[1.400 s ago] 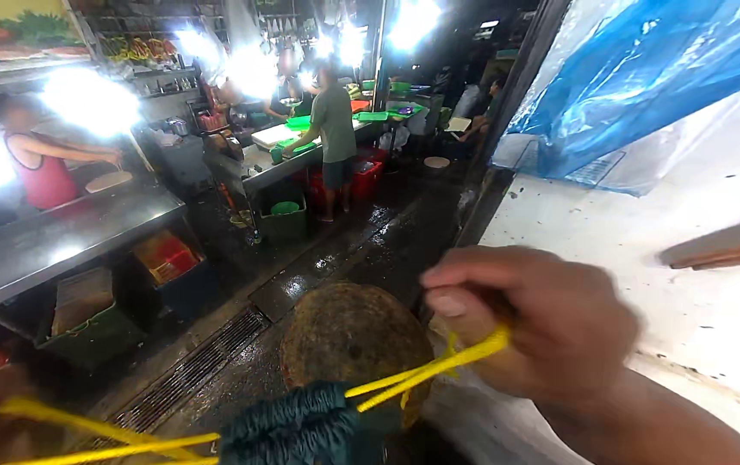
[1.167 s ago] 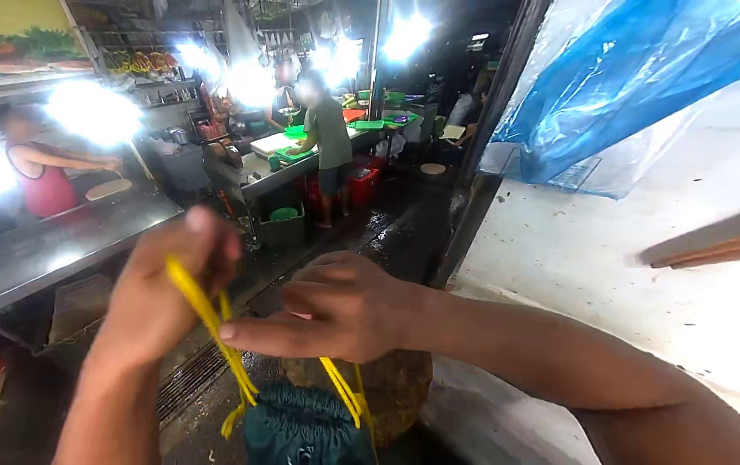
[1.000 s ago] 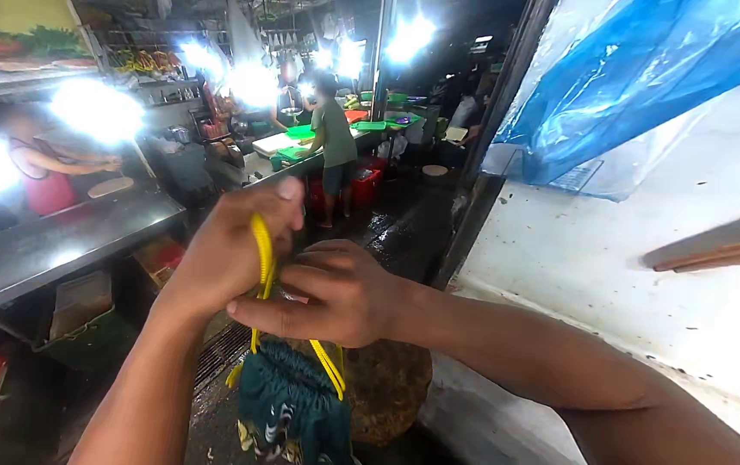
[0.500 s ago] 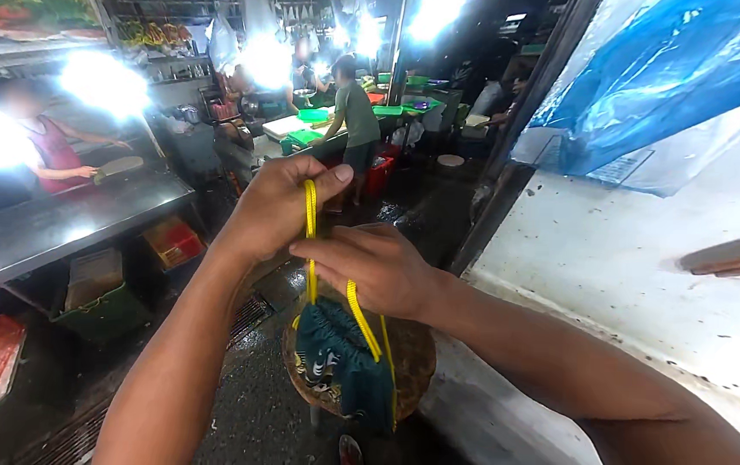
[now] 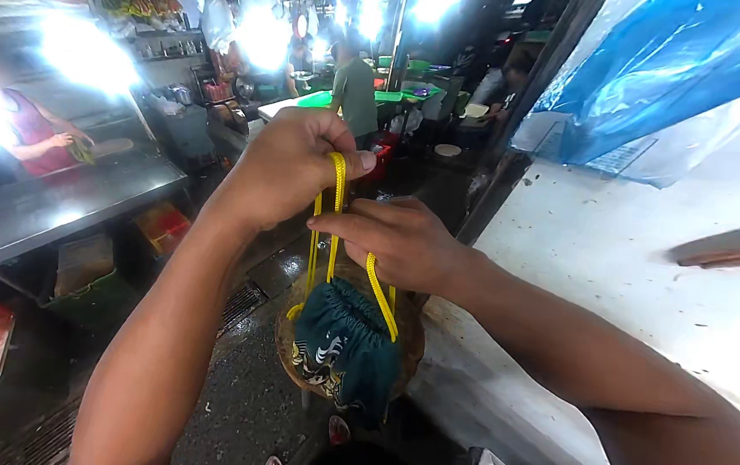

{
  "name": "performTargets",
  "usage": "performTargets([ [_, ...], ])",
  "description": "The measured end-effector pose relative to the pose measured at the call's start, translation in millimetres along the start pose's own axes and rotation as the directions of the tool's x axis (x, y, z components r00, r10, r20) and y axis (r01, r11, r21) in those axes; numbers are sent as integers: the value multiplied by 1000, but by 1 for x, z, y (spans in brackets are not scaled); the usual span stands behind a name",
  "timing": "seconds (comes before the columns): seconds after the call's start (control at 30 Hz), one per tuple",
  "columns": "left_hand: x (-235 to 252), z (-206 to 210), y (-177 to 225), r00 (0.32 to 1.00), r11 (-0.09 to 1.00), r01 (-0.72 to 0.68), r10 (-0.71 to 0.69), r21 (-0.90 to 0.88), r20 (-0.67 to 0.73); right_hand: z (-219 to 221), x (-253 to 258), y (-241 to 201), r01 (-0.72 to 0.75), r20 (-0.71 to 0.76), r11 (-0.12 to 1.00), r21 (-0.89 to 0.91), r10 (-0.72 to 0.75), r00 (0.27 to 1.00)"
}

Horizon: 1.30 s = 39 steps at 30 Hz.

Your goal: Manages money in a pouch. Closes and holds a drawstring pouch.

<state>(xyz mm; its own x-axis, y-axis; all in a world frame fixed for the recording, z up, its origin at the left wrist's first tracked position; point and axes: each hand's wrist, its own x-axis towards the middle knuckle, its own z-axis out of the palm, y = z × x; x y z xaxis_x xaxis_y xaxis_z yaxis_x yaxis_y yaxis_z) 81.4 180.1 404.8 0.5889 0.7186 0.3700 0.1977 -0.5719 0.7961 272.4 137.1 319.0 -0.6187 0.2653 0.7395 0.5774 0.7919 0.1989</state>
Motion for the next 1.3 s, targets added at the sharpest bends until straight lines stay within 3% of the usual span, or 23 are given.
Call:
performTargets([
  [0.1,5,4,8,1000,998,2,-4,65,29,-6,3,3,21,44,998,-56,-19,999],
  [0.23,15,11,15,997,995,17,-25,103,72,-2,8,13,57,-70,985,-164,-69,995],
  [0.37,42,15,-7,980,988,46,-74,150,183,6,8,5,-163,-48,985,-62,160,986],
  [0.47,43,8,-40,949,930,-88,-31,356,315,7,-1,-11,-314,-8,948,61,315,949],
  [0.53,26,8,-59,933,910,-120,-33,397,359,2,-7,-16,-419,16,899,131,420,907],
  [0.6,-4,6,-69,954,935,-55,-54,351,294,-6,-11,-13,-539,104,803,257,531,841],
  [0.67,-38,7,-66,996,958,23,-46,286,75,-14,-11,-2,-654,219,656,377,623,751],
  [0.73,-61,20,-58,990,971,62,-31,232,-135,-15,-8,8,-743,350,461,486,676,649],
  [0.8,-75,51,-52,982,968,116,-77,225,-173,-13,0,9,-801,428,372,469,697,575],
  [0.87,-78,84,-51,979,914,195,-160,356,-125,-15,11,0,-844,396,473,252,746,536],
  [0.93,-73,106,-58,975,891,221,-194,397,-108,-19,19,-12,-789,325,615,3,745,582],
  [1.0,-66,113,-64,973,918,231,-212,322,-93,-22,16,-15,-724,291,683,-93,714,636],
  [1.1,-64,111,-68,987,967,160,-153,197,-49,-44,-1,0,-687,382,724,-58,652,655],
  [1.2,-65,98,-65,998,996,59,-61,65,34,-88,-25,15,-717,647,694,56,522,556],
  [1.3,-60,94,-46,996,998,-16,11,58,86,-121,-49,16,-731,674,626,272,418,609],
])
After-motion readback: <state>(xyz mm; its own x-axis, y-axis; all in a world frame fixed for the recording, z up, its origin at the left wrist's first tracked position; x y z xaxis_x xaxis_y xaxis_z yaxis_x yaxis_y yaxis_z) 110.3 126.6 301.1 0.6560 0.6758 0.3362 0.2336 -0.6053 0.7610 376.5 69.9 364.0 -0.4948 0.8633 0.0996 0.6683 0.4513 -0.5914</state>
